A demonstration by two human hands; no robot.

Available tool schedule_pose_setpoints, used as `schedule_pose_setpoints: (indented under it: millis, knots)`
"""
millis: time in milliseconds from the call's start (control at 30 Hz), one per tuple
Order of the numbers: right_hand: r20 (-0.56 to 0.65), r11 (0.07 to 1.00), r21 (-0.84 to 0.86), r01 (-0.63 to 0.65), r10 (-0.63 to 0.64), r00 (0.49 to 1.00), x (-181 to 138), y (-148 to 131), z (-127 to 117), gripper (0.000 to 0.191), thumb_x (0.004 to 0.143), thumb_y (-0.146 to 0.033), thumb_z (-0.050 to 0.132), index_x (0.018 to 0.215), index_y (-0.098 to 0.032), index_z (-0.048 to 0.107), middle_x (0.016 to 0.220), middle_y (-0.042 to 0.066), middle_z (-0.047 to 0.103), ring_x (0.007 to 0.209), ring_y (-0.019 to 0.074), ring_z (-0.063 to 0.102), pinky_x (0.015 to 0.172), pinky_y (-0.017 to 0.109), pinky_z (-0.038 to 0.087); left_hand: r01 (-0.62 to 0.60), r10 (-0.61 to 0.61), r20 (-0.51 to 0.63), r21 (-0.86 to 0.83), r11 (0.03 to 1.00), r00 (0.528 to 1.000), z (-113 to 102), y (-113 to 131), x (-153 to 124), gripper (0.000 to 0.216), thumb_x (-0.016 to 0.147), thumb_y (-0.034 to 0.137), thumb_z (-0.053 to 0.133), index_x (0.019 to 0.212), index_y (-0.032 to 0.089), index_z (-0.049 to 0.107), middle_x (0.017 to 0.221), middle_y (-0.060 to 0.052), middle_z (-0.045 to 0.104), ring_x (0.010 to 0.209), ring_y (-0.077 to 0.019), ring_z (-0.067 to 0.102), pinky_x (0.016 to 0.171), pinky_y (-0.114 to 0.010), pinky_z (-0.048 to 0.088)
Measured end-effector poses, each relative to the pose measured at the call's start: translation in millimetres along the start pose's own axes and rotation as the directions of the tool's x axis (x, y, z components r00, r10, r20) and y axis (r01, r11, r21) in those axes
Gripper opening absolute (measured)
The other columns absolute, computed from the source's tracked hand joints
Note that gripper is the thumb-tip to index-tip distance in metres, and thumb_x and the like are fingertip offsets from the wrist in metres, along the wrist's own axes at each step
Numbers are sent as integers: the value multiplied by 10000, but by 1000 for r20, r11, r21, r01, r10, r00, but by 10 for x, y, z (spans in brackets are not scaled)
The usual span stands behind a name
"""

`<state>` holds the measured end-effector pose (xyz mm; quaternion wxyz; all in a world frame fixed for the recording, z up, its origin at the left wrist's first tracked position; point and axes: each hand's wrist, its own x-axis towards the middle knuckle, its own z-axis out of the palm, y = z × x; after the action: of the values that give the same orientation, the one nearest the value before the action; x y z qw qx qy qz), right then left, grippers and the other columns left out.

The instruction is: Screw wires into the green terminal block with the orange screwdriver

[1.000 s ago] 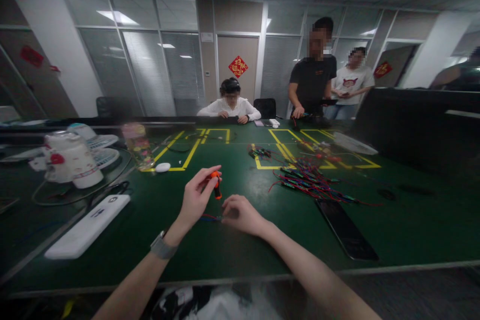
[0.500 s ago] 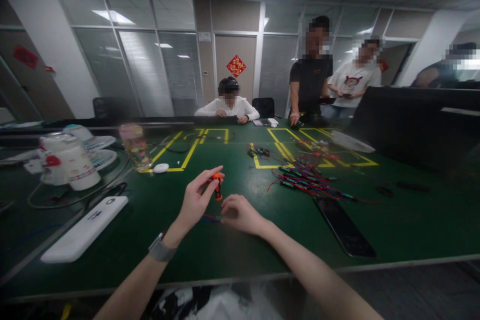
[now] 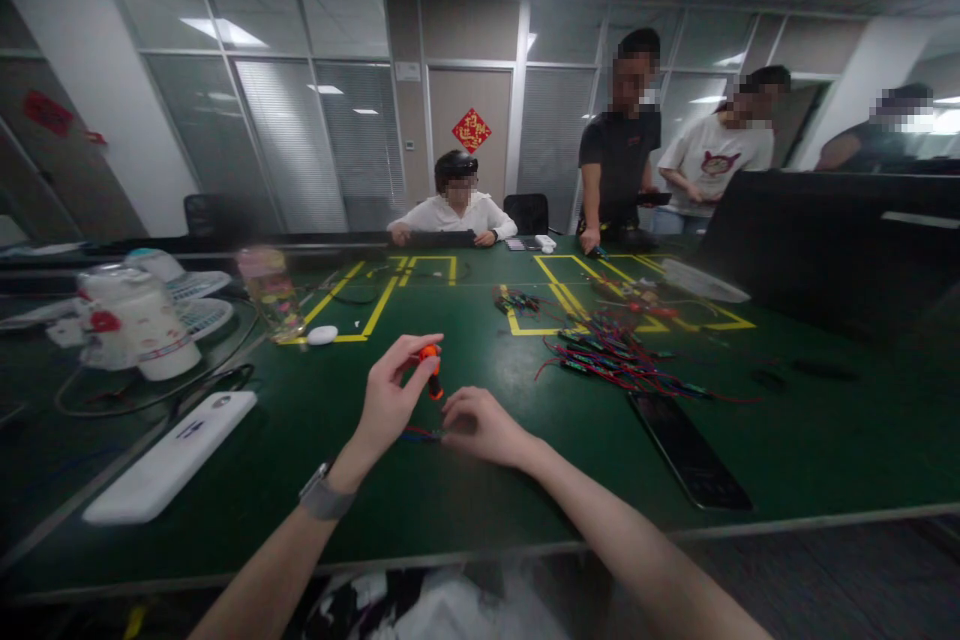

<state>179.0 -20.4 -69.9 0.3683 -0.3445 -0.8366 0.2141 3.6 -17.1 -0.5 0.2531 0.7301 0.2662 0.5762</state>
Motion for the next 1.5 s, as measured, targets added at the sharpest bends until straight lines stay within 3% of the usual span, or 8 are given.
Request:
schedule_pose_setpoints:
  millis: [133, 300, 533, 733, 967, 1200, 1400, 1500]
  knots:
    - [0, 1000, -1, -5, 5, 1000, -2, -3, -1, 91, 723, -163, 765, 781, -185, 698, 979, 74, 682, 945, 221, 633, 875, 374, 493, 15, -14, -17, 20, 1000, 1000, -7, -16, 6, 234, 901, 258, 587, 1119, 235, 667, 973, -38, 610, 863, -151, 605, 734, -241, 502]
    - [-2, 1000, -3, -3, 3, 1000, -1, 2, 3, 96, 721, -166, 766, 787, -184, 699, 991, 75, 680, 954, 221, 634, 884, 374, 491, 27, -24, 56, -50, 998, 998, -6, 16, -6, 344, 978, 246, 430, 1294, 246, 568, 1142, -72, 627, 1039, -179, 607, 879, -294, 491]
    - [4, 1000, -14, -18, 18, 1000, 1, -10, -2, 87, 725, -173, 765, 781, -183, 699, 977, 68, 677, 945, 216, 635, 875, 368, 491, -32, 33, -20, 63, 997, 999, -9, 6, 3, 200, 885, 247, 607, 1068, 224, 688, 925, -32, 586, 821, -143, 586, 726, -243, 499]
    - [-11, 1000, -14, -17, 17, 1000, -1, 15, 12, 97, 703, -163, 778, 754, -184, 698, 974, 67, 684, 921, 214, 644, 860, 367, 496, -13, 13, 54, 0, 1000, 998, -9, 13, -4, 335, 970, 239, 444, 1272, 230, 588, 1108, -81, 624, 1006, -183, 603, 848, -295, 496]
    - [-22, 1000, -7, 0, -1, 1000, 0, -13, 10, 87, 704, -147, 770, 726, -180, 693, 921, 60, 693, 890, 203, 653, 825, 341, 508, -38, 44, -45, 113, 993, 998, -9, 2, 0, 210, 878, 254, 614, 1071, 235, 694, 912, -27, 578, 812, -143, 585, 717, -242, 500]
    - [-27, 999, -35, 4, -5, 1000, 1, -19, 7, 106, 692, -160, 786, 758, -175, 704, 927, 65, 700, 907, 211, 654, 841, 356, 502, -4, 4, 40, 6, 1000, 999, -5, 1, -7, 348, 976, 240, 427, 1295, 230, 565, 1153, -85, 612, 1043, -187, 605, 889, -313, 499]
    - [-17, 999, -52, -4, 3, 1000, 0, -32, 2, 98, 701, -163, 780, 755, -181, 699, 918, 58, 700, 886, 205, 656, 821, 342, 505, -55, 59, -36, 105, 993, 998, -1, -15, 0, 281, 892, 240, 592, 1167, 234, 648, 949, -38, 607, 853, -155, 594, 746, -258, 506]
    - [-23, 998, -60, -5, 3, 1000, 0, -31, 5, 107, 693, -160, 785, 752, -180, 698, 920, 59, 701, 883, 207, 656, 823, 343, 503, -51, 54, -28, 114, 992, 998, -7, -15, -1, 293, 899, 246, 582, 1185, 242, 644, 949, -37, 594, 853, -153, 586, 748, -259, 500]
